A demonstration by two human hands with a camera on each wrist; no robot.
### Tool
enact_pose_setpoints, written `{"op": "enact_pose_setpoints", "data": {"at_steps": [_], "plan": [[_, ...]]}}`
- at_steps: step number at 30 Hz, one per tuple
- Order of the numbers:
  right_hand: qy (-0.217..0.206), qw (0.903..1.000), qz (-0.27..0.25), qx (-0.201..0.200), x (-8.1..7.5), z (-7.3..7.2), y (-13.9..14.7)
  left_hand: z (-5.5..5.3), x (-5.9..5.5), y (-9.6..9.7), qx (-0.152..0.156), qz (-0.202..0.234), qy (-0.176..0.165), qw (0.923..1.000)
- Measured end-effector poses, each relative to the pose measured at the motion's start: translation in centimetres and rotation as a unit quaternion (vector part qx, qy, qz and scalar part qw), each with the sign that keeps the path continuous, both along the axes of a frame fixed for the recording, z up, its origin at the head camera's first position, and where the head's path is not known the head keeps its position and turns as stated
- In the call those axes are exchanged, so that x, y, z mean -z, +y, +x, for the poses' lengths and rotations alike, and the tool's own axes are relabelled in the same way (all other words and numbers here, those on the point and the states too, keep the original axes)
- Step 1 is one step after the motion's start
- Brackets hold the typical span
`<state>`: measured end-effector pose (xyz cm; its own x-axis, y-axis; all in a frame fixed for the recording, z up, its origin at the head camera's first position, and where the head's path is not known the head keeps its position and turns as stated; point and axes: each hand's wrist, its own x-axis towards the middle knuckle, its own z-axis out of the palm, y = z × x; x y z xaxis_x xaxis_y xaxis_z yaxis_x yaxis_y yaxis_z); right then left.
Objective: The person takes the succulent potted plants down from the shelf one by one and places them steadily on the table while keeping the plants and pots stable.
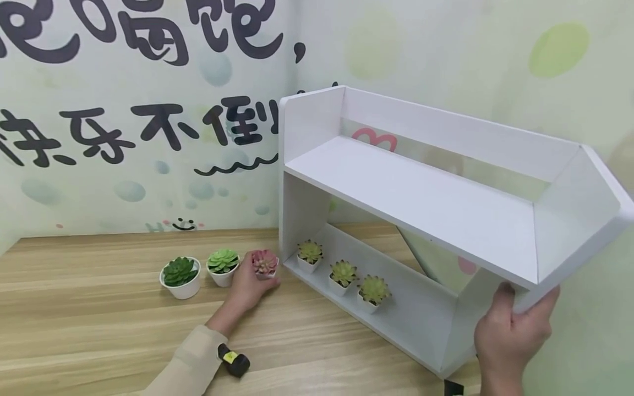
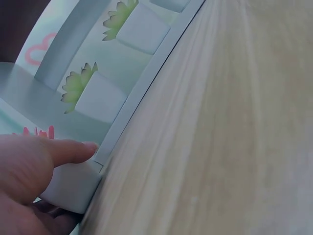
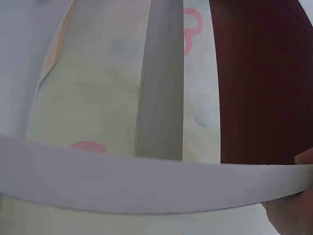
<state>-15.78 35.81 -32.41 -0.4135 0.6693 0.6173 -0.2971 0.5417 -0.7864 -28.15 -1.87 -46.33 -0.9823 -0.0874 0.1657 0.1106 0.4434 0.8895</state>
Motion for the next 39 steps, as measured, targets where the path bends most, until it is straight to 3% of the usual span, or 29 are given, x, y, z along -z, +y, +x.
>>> {"op": "enact_pose_setpoints", "data": {"at_steps": [9, 19, 31, 39], "plan": [[-0.022, 0.9997, -0.005, 0.002, -0.2, -0.2, 0.0, -0.5, 0.5, 0.1, -0.016, 0.012, 0.016, 0.9997], [-0.040, 0.9988, -0.027, 0.002, -0.5, -0.1, -0.1, -0.9, 0.4, 0.5, -0.022, 0.017, 0.034, 0.9990], [-0.043, 0.9989, -0.018, 0.011, -0.3, 0.0, -0.2, -0.8, 0.2, 0.6, -0.028, 0.028, 0.019, 0.9990], [-0.036, 0.9990, -0.023, 0.013, -0.2, -0.1, -0.2, -0.7, -0.9, 0.9, -0.035, 0.018, 0.008, 0.9992]]}}
